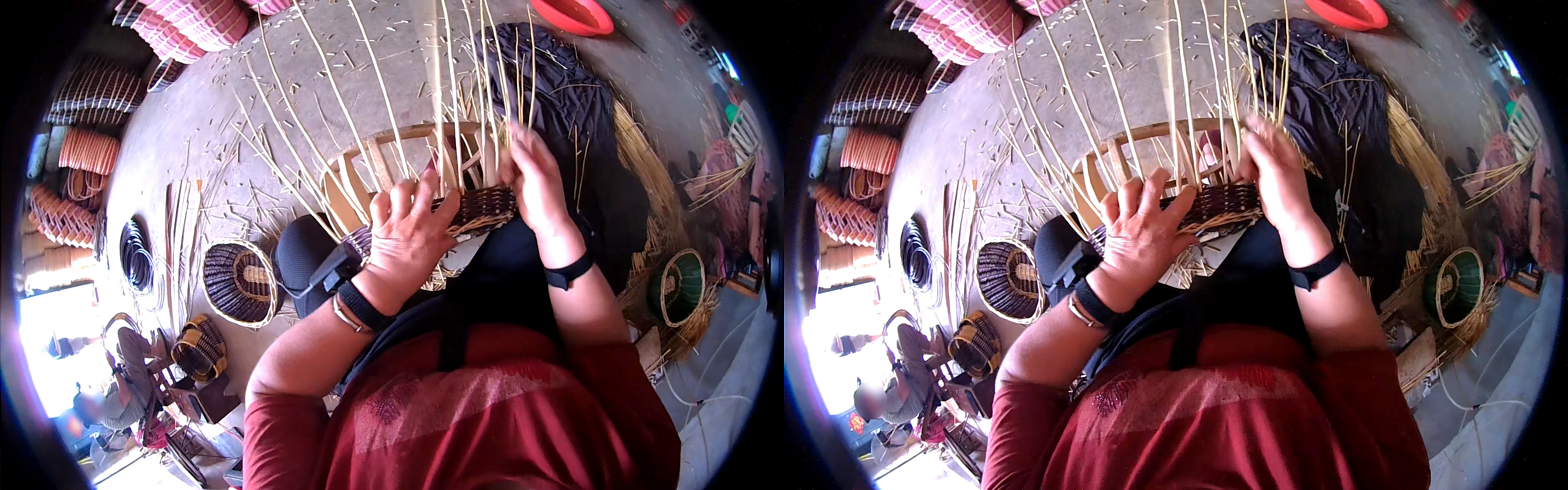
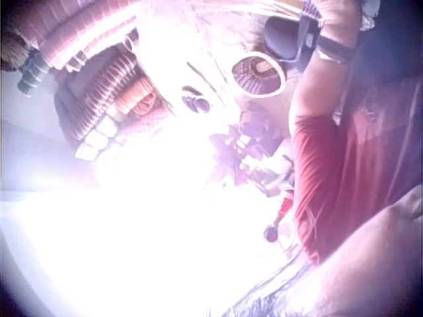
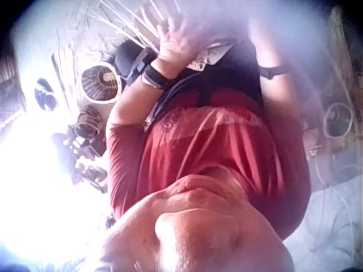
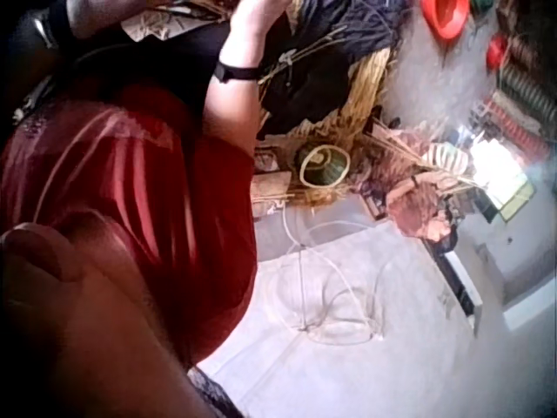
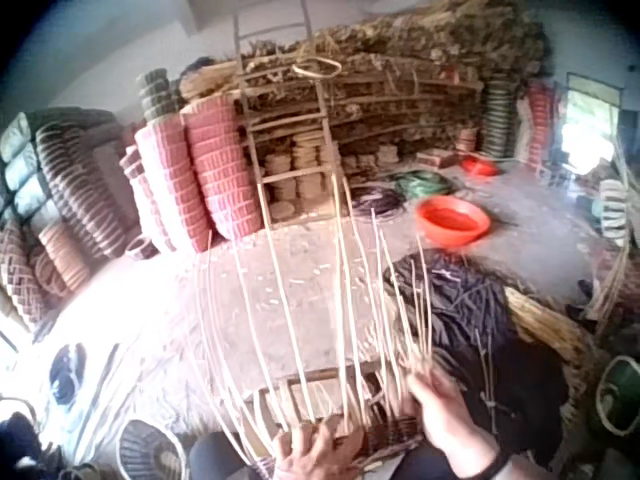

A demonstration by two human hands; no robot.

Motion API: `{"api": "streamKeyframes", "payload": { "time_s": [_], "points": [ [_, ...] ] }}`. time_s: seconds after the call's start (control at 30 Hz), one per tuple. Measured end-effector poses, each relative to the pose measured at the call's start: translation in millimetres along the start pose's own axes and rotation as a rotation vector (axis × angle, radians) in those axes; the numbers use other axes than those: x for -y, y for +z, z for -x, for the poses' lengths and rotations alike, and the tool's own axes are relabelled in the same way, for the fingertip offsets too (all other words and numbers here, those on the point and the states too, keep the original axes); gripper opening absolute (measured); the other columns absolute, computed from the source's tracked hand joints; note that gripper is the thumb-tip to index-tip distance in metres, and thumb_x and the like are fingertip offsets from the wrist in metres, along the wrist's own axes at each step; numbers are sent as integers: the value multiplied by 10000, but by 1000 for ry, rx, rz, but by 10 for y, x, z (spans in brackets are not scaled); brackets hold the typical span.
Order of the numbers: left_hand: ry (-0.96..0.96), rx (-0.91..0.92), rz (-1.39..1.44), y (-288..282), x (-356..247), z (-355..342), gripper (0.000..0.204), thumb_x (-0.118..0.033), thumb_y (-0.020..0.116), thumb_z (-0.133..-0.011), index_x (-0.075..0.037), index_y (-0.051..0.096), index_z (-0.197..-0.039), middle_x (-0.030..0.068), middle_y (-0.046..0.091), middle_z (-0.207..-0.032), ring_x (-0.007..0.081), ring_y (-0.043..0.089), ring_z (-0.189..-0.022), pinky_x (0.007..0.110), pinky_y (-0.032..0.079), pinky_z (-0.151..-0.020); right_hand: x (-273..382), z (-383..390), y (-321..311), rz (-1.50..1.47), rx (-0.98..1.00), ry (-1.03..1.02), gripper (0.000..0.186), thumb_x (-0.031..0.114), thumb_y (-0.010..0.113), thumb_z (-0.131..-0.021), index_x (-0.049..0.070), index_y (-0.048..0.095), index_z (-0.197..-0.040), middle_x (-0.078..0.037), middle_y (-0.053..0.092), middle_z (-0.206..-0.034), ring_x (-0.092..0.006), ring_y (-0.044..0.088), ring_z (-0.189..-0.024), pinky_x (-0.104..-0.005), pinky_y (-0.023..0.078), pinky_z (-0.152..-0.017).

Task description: The person weaves a basket by hand, threading thin strips through vertical wooden slats while rotating the basket on their lap.

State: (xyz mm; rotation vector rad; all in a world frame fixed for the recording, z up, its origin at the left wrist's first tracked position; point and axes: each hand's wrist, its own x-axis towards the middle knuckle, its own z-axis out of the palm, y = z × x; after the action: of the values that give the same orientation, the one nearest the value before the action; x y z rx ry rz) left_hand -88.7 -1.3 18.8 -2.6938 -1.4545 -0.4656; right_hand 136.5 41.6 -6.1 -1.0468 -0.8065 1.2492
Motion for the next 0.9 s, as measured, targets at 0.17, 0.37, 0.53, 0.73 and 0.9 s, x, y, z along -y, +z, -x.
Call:
{"api": "streamKeyframes", "payload": {
  "time_s": [0.17, 0.37, 0.53, 0.73, 0.9],
  "points": [
    [283, 59, 3, 15, 190, -479, 520, -538, 738, -797, -128, 686, -1112, 70, 601, -1283, 244, 463, -1327, 505, 285, -1136, 238, -33, 134, -305, 83, 106, 456, 388, 500, -1063, -23, 596, -1237, 69, 371, -687, -77, 359, -605, -306, 414, -667],
    [70, 48, 81, 39, 348, -456, 534, -563, 790, -726, -115, 641, -974, 56, 646, -971, 270, 580, -1064, 439, 374, -952, 440, 99, 89, -257, 279, -17, 354, 245, 444, -1101, -16, 600, -1281, 62, 334, -670, -62, 317, -559, -242, 331, -567],
    [16, 35, 166, 17, 150, -561, 683, -444, 844, -705, -144, 577, -1257, 78, 573, -1222, 272, 571, -1112, 448, 371, -985, -158, 166, -412, -402, -181, 285, 301, 242, 462, -1095, 8, 593, -1232, 37, 428, -752, -106, 459, -664, -370, 513, -769],
    [72, 176, -98, 363, -249, -439, 712, -258, 740, -816, -145, 476, -1468, 35, 583, -1143, 254, 512, -1042, 435, 410, -922, 322, -305, -133, -13, -216, 343, 231, 180, 514, -1065, 38, 656, -1177, -62, 656, -881, -201, 668, -854, -384, 564, -777],
    [8, 297, -66, 201, -399, -541, 958, -502, 826, -696, -80, 457, -1474, 30, 567, -1091, 241, 483, -1057, 409, 392, -916, -217, -983, 341, 970, 70, -251, 282, 75, 556, -1004, 41, 662, -1263, -133, 678, -1231, -254, 649, -1142, -367, 521, -985]
  ]
}}
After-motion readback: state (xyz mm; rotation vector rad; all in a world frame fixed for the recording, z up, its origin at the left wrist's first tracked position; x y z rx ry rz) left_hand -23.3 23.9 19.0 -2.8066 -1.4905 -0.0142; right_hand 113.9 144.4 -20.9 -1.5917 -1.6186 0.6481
